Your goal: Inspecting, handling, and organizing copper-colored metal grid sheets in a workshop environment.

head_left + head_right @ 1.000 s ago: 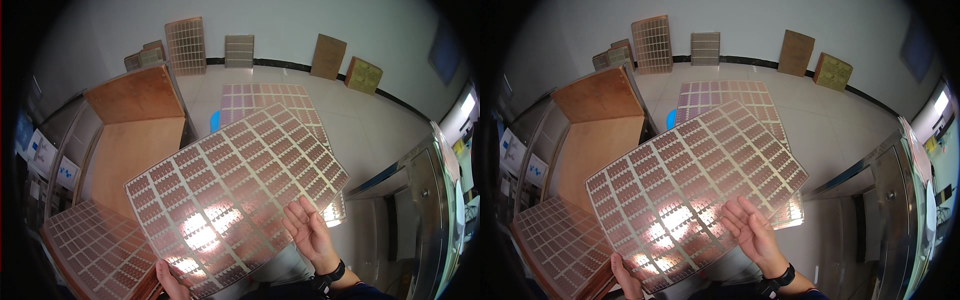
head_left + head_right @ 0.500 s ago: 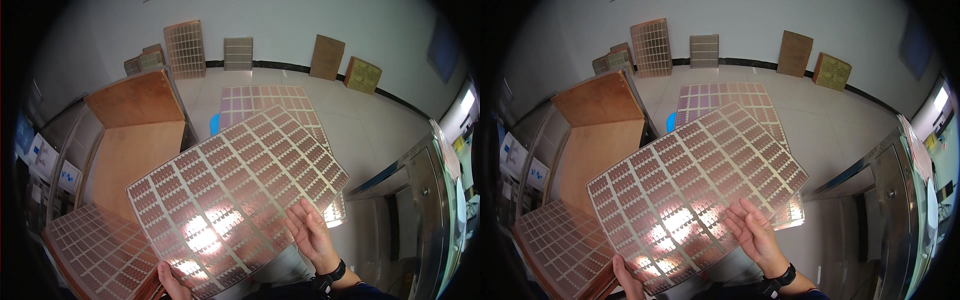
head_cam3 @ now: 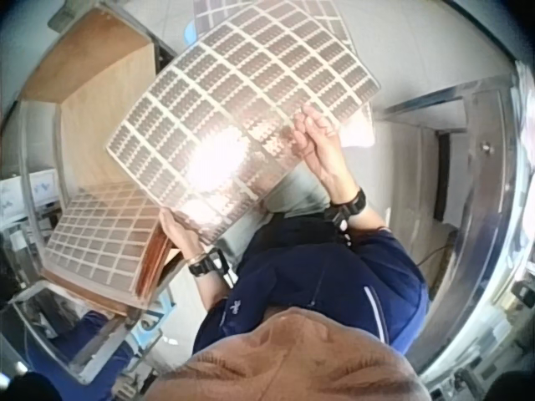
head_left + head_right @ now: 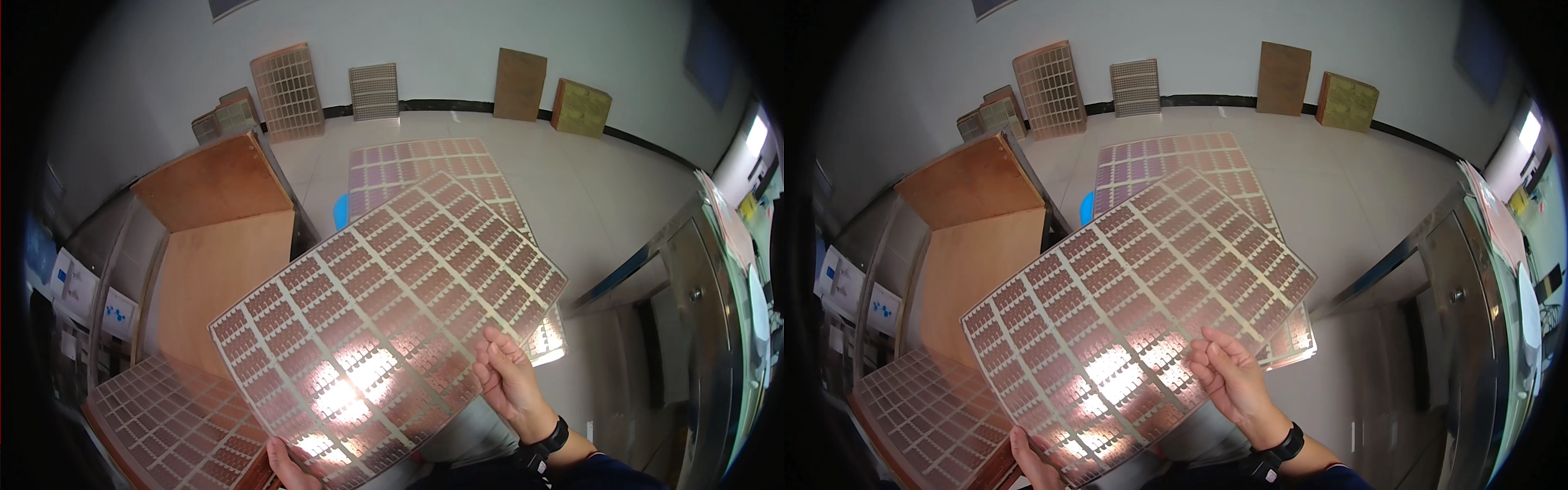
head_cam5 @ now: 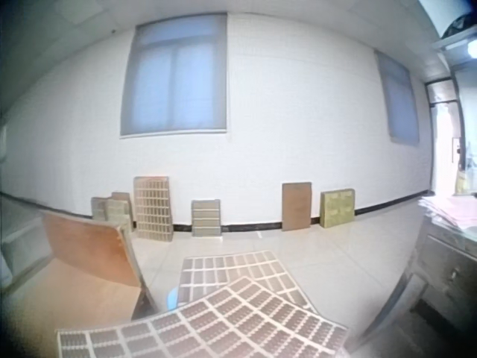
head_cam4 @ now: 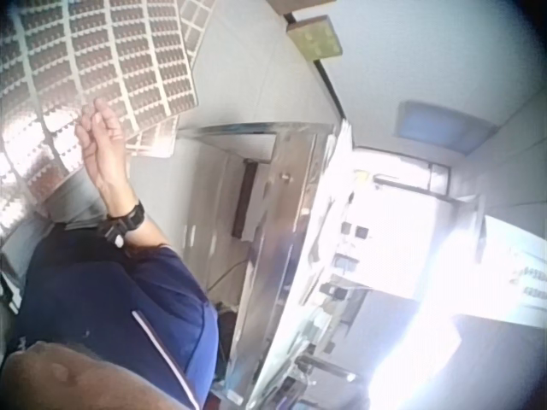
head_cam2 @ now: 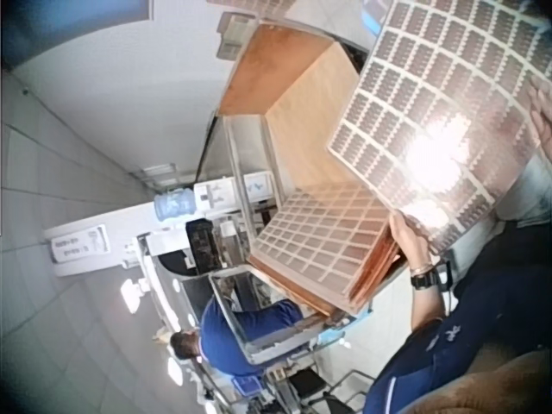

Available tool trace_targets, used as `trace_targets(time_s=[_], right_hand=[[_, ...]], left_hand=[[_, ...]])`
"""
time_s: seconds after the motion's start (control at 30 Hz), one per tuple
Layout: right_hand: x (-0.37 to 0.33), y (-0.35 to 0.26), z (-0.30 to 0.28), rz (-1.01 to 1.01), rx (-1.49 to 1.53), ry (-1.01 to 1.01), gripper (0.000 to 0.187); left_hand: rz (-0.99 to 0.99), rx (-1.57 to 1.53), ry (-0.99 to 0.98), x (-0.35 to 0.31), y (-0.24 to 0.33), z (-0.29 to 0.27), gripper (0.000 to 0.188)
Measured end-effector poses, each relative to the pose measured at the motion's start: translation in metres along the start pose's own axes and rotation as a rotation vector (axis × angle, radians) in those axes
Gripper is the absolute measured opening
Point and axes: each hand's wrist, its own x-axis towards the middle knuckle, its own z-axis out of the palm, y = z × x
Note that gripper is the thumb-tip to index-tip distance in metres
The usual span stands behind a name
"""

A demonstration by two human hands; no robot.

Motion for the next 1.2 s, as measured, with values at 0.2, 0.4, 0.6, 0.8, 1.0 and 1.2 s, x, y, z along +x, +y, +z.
trace_targets(time_s=[0.2, 0.4, 0.6, 0.8, 1.0, 1.2], right_hand=[[-0.002, -0.006, 0.020, -0.047, -0.147, -0.092, 0.041], [-0.002, -0.017, 0.027, -0.094, -0.128, -0.295, 0.050], [-0.004, -0.031, 0.020, -0.133, 0.053, -0.303, 0.054], [-0.005, -0.041, 0.020, -0.210, 0.064, -0.278, 0.055], [-0.005, -0.047, 0.017, -0.240, 0.038, -0.272, 0.055], [-0.005, -0.050, 0.016, -0.264, 0.032, -0.288, 0.057]], left_hand=[[0.043, -0.019, 0.035, 0.004, -0.005, 0.003, 0.018], [0.033, -0.015, 0.038, 0.004, -0.005, 0.003, 0.016], [0.032, -0.018, 0.007, 0.010, -0.010, -0.007, 0.016], [0.058, -0.029, -0.007, 0.010, -0.013, -0.007, 0.023], [0.014, -0.018, -0.007, 0.017, -0.017, -0.010, 0.026], [0.004, 0.033, 0.003, 0.020, -0.018, -0.012, 0.026]])
